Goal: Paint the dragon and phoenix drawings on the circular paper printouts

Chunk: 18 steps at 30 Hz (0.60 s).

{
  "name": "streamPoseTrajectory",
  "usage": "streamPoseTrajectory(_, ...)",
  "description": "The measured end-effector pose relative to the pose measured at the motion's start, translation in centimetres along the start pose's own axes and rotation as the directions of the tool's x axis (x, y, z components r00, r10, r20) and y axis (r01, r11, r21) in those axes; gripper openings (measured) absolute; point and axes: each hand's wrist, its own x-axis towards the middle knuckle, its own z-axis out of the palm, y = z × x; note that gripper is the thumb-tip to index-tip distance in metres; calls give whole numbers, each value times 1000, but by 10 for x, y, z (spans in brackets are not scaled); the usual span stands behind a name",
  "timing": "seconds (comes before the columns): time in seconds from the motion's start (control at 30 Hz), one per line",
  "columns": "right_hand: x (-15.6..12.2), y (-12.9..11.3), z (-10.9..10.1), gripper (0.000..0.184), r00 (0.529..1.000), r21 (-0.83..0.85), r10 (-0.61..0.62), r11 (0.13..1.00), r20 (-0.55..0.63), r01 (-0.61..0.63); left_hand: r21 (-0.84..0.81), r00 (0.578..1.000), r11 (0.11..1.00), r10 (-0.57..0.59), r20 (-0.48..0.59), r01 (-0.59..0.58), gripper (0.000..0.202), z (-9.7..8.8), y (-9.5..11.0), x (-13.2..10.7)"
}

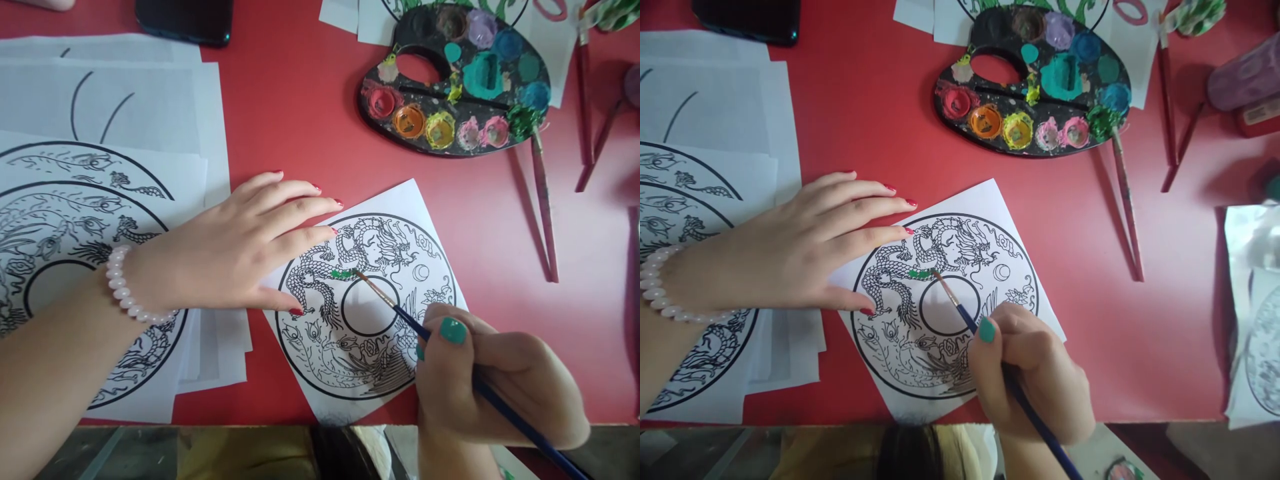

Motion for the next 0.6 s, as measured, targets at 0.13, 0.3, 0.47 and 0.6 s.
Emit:
streamPoseTrajectory(0.13, -2, 0, -1, 30, 995, 6, 12, 1000, 98, -13, 17, 1000, 1000, 13, 5, -13, 61, 0, 0, 0)
streamPoseTrajectory(0.3, 6, 2, -12, 29, 974, -13, -10, 1000, 228, 14, 21, 1000, 1000, 11, 16, -12, 62, -1, -1, 1)
streamPoseTrajectory(0.47, 7, 2, -13, 29, 952, -24, -63, 997, 301, 74, 23, 1000, 1000, 1, 30, -1, 58, -1, 0, 1)
streamPoseTrajectory(0.6, 6, 5, -14, 28, 955, -37, -10, 999, 296, 22, 3, 1000, 1000, -7, 18, 7, 56, -1, 0, 1)
